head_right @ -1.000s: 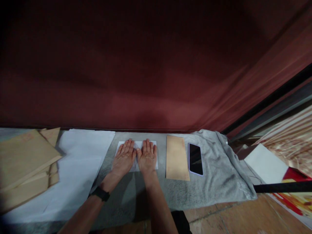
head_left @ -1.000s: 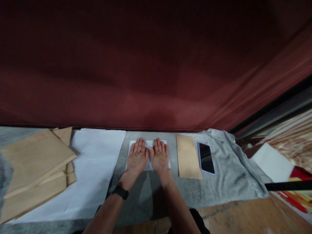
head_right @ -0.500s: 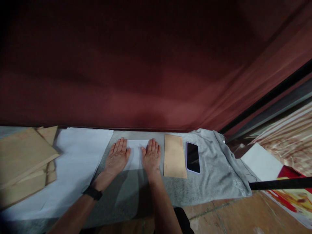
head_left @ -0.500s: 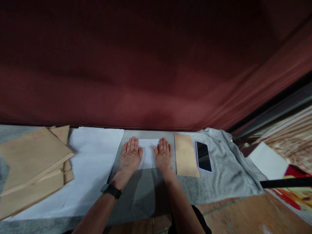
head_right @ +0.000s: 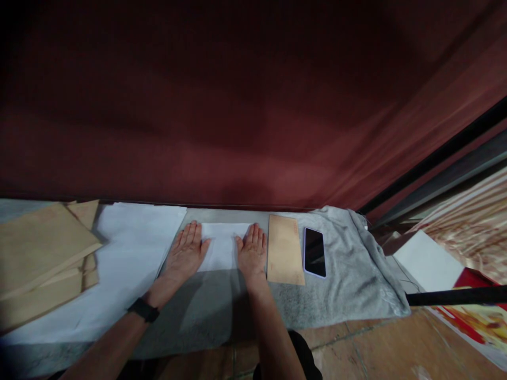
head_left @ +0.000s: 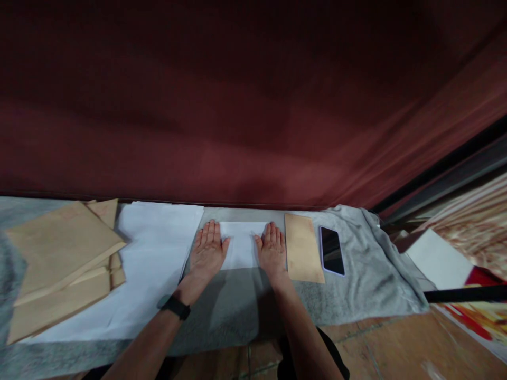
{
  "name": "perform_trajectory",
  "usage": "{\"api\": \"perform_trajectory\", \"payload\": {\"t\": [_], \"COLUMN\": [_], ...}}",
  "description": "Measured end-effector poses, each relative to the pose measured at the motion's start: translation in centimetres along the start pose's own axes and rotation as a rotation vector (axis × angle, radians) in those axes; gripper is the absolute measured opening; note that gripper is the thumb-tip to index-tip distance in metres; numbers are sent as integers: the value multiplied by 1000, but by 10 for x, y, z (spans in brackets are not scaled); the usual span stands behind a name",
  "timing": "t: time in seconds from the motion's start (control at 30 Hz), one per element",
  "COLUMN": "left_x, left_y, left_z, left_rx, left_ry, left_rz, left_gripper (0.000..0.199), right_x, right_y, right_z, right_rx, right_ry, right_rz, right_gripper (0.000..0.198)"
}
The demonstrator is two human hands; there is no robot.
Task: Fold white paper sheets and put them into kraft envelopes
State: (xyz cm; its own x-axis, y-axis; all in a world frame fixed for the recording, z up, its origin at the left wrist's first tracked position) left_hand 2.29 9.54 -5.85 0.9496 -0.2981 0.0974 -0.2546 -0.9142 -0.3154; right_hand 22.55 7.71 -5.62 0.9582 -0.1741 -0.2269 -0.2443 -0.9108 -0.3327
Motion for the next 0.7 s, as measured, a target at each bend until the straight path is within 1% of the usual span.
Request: {"api": "perform_trajectory", "payload": {"t": [0.23, 0.33, 0.4, 0.5, 0.57, 0.63, 0.7], "left_x": [-1, 10, 26, 53, 66, 71, 70], "left_y": [6, 14, 22, 37, 47, 54, 57], "left_z": [-7, -14, -18, -19, -17, -15, -13], "left_rx": [-24, 6, 14, -9, -31, -52, -60], "left_ry": [-10, 2, 34, 74, 84, 89, 93], "left_rz": [-10, 16, 88, 229, 302, 340, 342], "left_gripper": [69, 66, 64, 60, 60, 60, 60], "right_x": [8, 5, -3, -25, -37, -43, -41], "right_y": [3, 5, 10, 26, 39, 49, 53], "right_z": [-2, -9, -13, -16, -17, -18, -19], "right_rx": [6, 25, -10, -133, -203, -239, -238], "right_ry": [-23, -70, -123, -206, -238, -241, -219], "right_rz": [30, 32, -13, -132, -220, -290, -310], "right_gripper": [67, 66, 64, 60, 57, 56, 55]}}
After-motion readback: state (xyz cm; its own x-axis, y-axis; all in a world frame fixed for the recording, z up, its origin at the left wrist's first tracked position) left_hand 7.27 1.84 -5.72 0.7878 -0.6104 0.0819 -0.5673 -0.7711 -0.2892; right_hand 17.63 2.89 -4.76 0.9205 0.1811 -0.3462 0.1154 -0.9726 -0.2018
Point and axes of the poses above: each hand's wrist, its own y-axis away from the middle knuckle, its own z-axis out of the palm, x = y × z, the point moved 5 cm from there along -y, towards the middle knuckle, and after that the axes turned 9 degrees about z, right-handed, at the moved point
